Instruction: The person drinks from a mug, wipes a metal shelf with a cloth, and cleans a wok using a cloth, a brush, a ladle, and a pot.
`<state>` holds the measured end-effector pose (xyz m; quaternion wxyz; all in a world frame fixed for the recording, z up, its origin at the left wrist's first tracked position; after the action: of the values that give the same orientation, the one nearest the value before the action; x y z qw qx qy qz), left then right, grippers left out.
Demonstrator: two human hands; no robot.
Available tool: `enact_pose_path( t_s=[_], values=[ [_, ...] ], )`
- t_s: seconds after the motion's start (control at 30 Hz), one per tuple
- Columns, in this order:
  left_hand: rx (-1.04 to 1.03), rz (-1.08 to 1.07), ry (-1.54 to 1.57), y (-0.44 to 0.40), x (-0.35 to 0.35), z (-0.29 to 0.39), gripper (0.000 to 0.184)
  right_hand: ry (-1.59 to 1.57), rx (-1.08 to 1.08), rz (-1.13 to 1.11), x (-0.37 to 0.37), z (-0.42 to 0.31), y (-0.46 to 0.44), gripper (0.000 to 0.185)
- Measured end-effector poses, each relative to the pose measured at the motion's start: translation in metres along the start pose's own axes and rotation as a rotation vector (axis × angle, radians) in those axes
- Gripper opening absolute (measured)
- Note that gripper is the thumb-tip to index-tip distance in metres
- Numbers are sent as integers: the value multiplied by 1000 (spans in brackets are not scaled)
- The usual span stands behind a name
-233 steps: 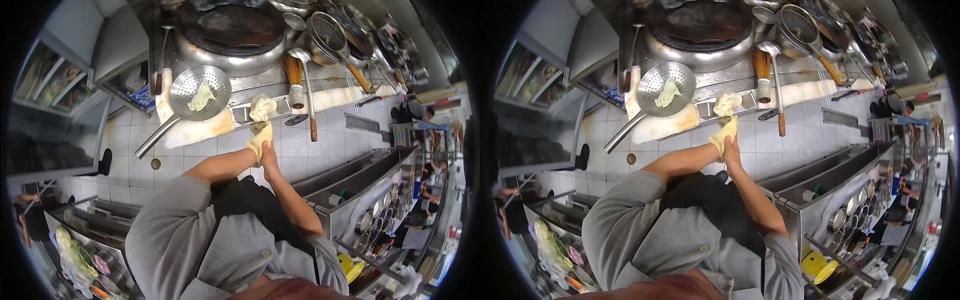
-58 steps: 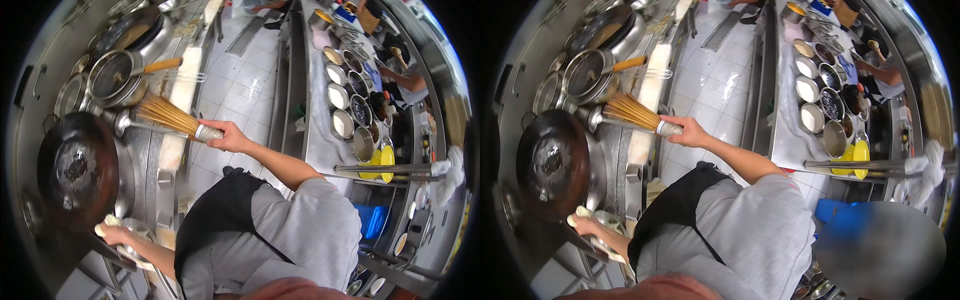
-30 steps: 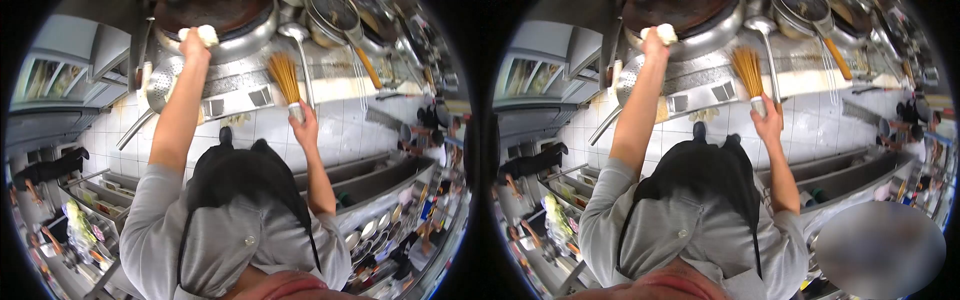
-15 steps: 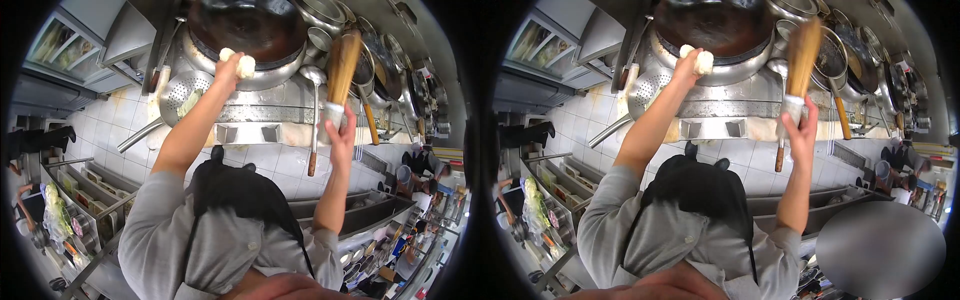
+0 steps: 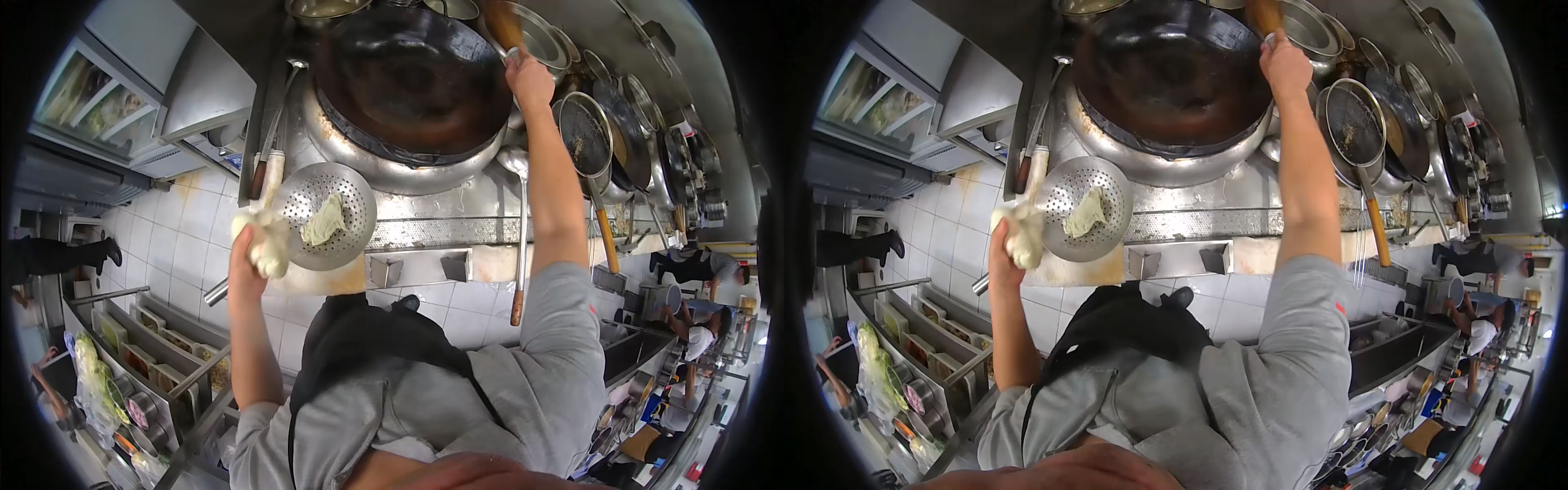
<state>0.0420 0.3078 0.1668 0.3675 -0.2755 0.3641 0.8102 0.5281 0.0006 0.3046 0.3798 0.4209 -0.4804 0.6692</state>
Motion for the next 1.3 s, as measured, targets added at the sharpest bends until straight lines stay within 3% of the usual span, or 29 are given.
enact_pose_path(
  t_s=[0.07, 0.13, 0.17, 0.23, 0.3, 0.37, 0.43, 0.5, 0.57, 0.6, 0.67, 0.7, 0.73, 0.8, 0.83, 0.9, 0.97, 1.03, 1.1, 1.13, 1.17, 1.23, 1.3],
  values=[
    [-63, 71, 56, 10, 20, 13, 54, -87, -87, 103, -9, -15, -2, 41],
    [-72, 120, 93, 12, 33, 15, 57, -67, 123, -52, -47, -57, 21, 49],
    [-69, 130, 95, 9, 34, 15, 58, -171, 190, -395, -26, -84, 44, 53],
    [-41, 118, 92, 3, 35, 14, 59, -356, 404, -414, -15, -117, 97, 52],
    [5, 71, 73, -5, 34, 15, 60, -655, 355, -823, 17, -103, 118, 54],
    [47, 7, 26, -6, 31, 18, 63, -108, 523, -455, 4, -50, 65, 54],
    [78, -121, 41, -21, 18, 19, 63, 205, 118, -95, -24, 7, 9, 41],
    [100, -149, 18, -28, 8, 14, 63, -25, -215, 130, -3, 13, 9, 40],
    [138, -192, -10, -38, -5, 1, 65, -109, -111, -146, -12, -18, 22, 44],
    [166, -229, -27, -44, -12, -9, 65, -68, 138, -203, -47, -35, 31, 50],
    [244, -319, -53, -61, -47, -32, 66, -384, 107, -692, 5, -68, 101, 63],
    [291, -352, -78, -62, -51, -43, 67, -477, 230, -779, 28, -79, 121, 67],
    [324, -367, -99, -63, -48, -52, 68, -573, 321, -850, 13, -79, 121, 65],
    [442, -421, -116, -60, -64, -71, 71, -432, 382, -777, -6, -37, 114, 56],
    [476, -502, -203, -56, -78, -81, 71, -168, 378, -654, -8, -5, 104, 50],
    [513, -673, -349, -41, -106, -102, 72, -147, -112, -342, 11, 50, 110, 48],
    [490, -701, -566, -24, -127, -123, 69, -435, -411, -137, 18, 80, 138, 72],
    [429, -755, -798, -16, -132, -150, 68, -448, -431, 131, 3, 78, 194, 77],
    [253, -915, -1037, -14, -141, -171, 68, -901, -505, 75, -3, 63, 272, 78],
    [128, -993, -1127, -13, -142, -181, 69, -934, -560, 172, 2, 57, 311, 71],
    [-7, -1059, -1216, -7, -146, -192, 70, -1037, -661, 88, 22, 52, 351, 59],
    [-158, -1083, -1400, 16, -166, -195, 69, -1035, -834, -47, 7, 50, 405, 52],
    [-263, -1036, -1661, 38, -179, -205, 64, -849, -794, -101, 0, 63, 432, 47]
  ],
)
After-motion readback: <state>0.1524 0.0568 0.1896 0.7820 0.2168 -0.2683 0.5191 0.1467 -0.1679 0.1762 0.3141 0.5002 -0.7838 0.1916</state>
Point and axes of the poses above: each hand's wrist, its own y-axis away from the middle knuckle, its own x-axis out of the back of the hand, z = x × y, the point moved 4 cm from there along -y, towards the middle knuckle, and after that the axes turned 12 degrees about y, right-handed, at the moved point
